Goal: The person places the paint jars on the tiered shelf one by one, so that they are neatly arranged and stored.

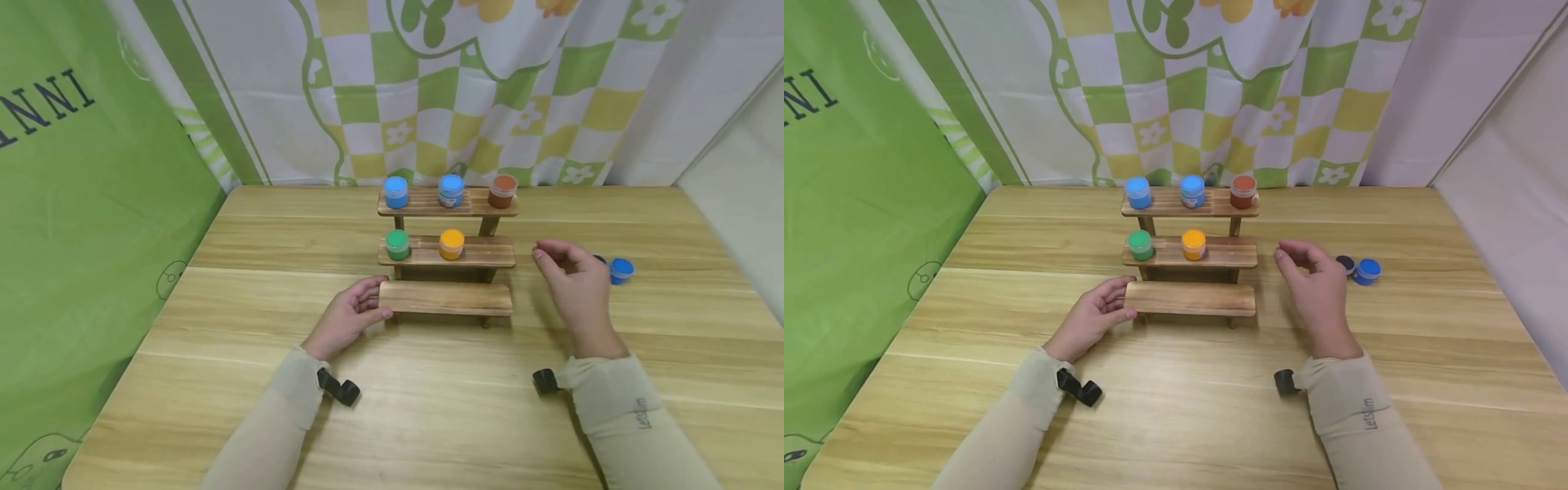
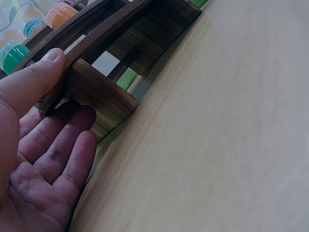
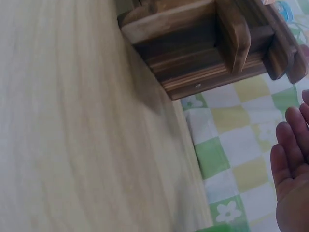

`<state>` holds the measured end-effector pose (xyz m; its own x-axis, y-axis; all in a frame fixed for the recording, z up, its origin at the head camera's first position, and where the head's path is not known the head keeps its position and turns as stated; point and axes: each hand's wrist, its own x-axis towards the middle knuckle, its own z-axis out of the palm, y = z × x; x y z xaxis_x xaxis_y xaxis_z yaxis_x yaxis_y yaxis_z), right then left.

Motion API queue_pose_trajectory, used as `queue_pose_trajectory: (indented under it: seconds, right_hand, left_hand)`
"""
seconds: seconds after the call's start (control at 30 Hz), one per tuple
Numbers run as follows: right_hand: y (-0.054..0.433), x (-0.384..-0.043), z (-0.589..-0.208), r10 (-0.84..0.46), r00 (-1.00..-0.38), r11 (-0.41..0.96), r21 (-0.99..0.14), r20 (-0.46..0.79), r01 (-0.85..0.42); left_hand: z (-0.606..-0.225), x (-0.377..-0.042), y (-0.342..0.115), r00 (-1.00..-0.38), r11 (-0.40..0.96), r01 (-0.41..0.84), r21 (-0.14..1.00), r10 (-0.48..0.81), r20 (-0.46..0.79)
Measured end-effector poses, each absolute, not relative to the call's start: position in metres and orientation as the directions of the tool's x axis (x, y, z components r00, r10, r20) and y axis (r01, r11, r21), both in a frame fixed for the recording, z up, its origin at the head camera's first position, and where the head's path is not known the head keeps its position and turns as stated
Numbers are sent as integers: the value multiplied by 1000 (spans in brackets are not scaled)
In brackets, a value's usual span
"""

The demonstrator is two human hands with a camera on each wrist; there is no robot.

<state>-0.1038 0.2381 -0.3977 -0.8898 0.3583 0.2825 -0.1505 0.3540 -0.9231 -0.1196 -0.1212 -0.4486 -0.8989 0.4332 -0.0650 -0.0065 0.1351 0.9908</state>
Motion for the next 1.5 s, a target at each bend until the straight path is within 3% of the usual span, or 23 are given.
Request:
queue_pose_trajectory:
  seconds: [0.43,0.67,0.97,1.2,1.33,1.5]
  right_hand:
    - [260,-109,-406,542,-814,252,-964,208,-78]
    - [275,-109,-406,579,-810,37,-995,97,-93]
    - [283,-108,-409,606,-793,-113,-982,52,-151]
    - [287,-109,-412,649,-758,-35,-993,67,-117]
    - [289,-109,-411,664,-747,-106,-985,31,-135]
    - [294,-110,-412,684,-726,-58,-987,71,-151]
  left_hand:
    - [-451,-121,-121,-897,129,-13,992,436,-68]
    - [-450,-120,-122,-898,128,-4,992,436,-60]
    - [-450,-120,-122,-897,123,-9,992,438,-63]
    - [-451,-121,-122,-896,123,-11,992,440,-65]
    - [-451,-121,-122,-897,126,-9,992,438,-64]
    - [-452,-121,-122,-898,127,-1,992,437,-57]
